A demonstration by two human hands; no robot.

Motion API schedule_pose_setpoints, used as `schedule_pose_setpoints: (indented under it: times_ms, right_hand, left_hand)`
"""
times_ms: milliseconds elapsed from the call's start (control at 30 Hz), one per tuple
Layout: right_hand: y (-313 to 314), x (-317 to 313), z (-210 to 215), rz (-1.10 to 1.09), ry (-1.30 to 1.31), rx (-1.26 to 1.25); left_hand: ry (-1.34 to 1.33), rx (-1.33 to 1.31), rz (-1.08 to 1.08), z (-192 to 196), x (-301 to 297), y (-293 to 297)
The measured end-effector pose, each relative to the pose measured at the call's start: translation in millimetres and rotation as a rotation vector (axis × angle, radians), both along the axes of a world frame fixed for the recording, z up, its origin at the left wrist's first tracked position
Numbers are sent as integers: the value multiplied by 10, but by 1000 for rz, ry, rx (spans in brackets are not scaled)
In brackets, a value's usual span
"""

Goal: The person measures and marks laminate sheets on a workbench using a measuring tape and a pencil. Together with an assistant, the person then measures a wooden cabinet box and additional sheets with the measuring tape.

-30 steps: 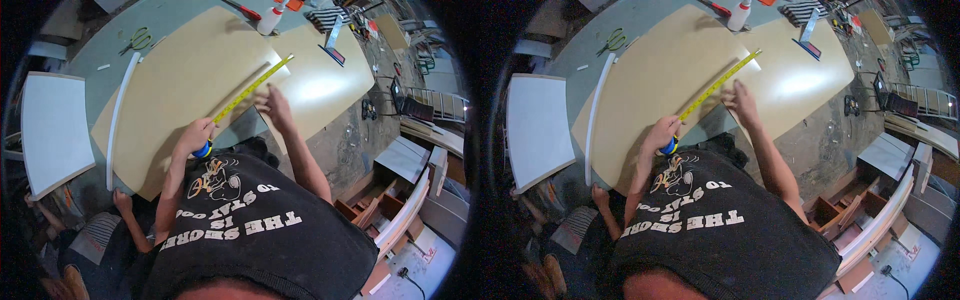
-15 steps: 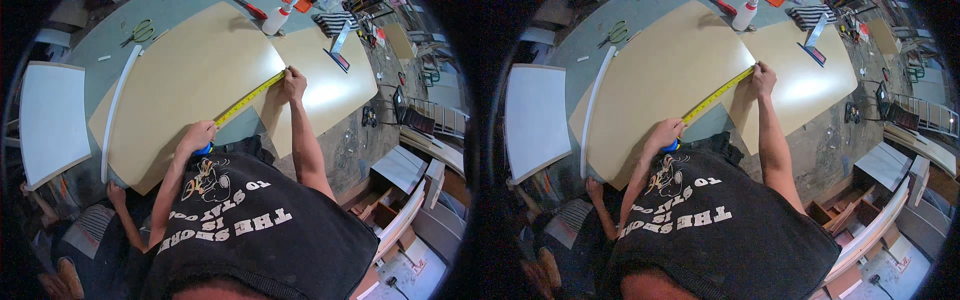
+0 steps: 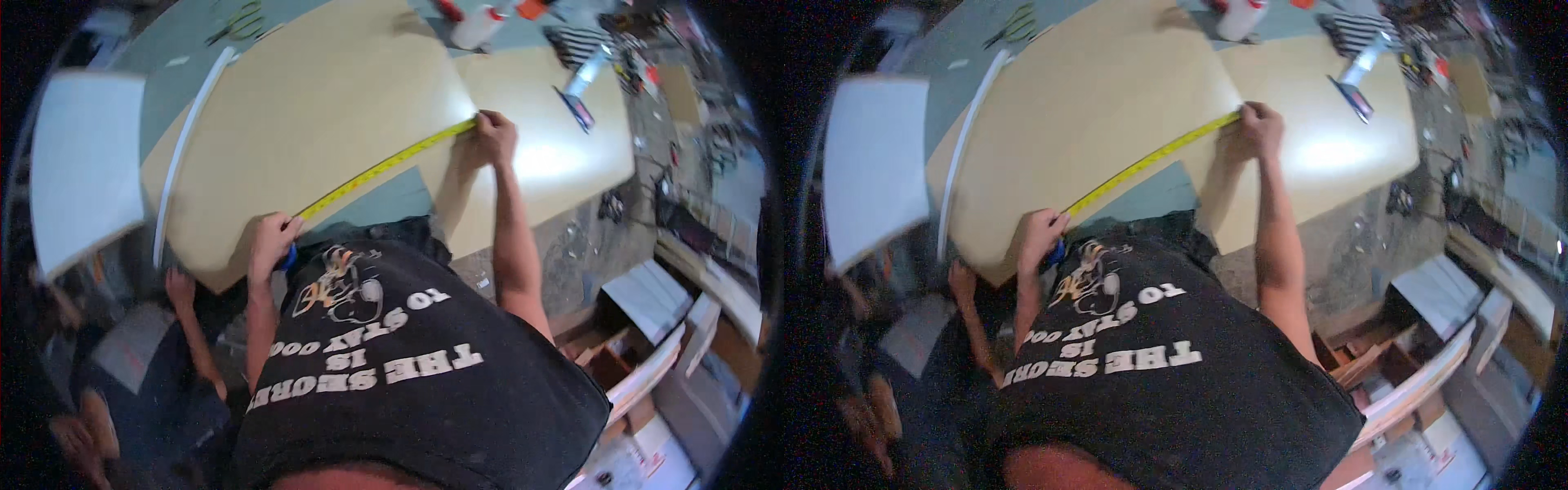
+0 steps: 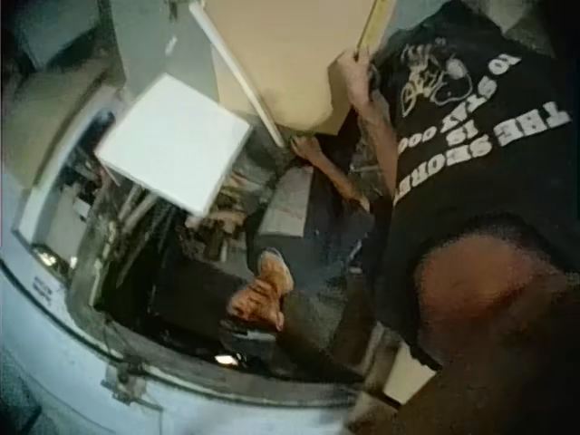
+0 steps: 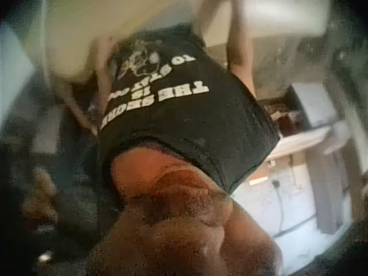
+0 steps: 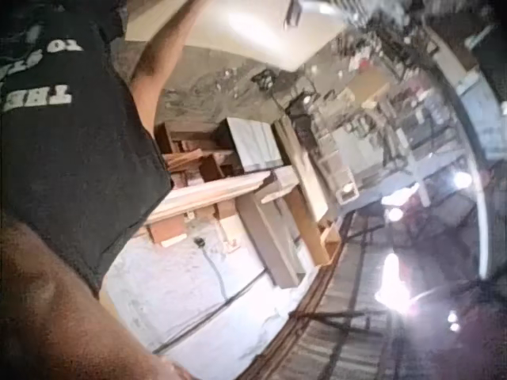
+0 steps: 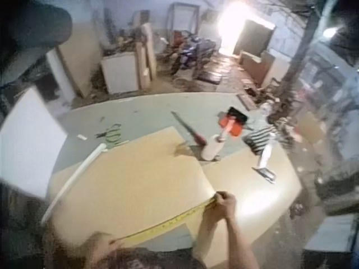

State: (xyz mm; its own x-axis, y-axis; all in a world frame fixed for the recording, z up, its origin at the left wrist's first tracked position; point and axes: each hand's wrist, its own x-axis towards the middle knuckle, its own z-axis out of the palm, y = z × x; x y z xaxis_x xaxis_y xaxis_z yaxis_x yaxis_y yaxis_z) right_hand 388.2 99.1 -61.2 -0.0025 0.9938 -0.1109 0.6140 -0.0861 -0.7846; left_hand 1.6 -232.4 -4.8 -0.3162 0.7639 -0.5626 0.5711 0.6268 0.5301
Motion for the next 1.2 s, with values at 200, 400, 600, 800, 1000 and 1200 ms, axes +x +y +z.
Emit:
schedule_pose_setpoints:
  times_ms: [200,400,600,800,1000,1200]
  right_hand:
    - [501,253,255,288,164,-445]
    - [1902,2130,-149,73,-201,40]
    - [2163,2276,-113,323,-699,114]
    - [1774,1666,58,345,-755,441]
    - [1775,1621,227,295,-817,457]
    - [802,150,929,-130,941,56]
  left_hand:
    - [134,-65,69,-22,78,74]
    - [136,32,49,-157,83,103]
    - [160,-44,122,-312,-2,-72]
    - [149,-7,160,-299,-10,-68]
    - [77,-220,88,41,-30,223]
    - [49,-181,126,-297,-114,38]
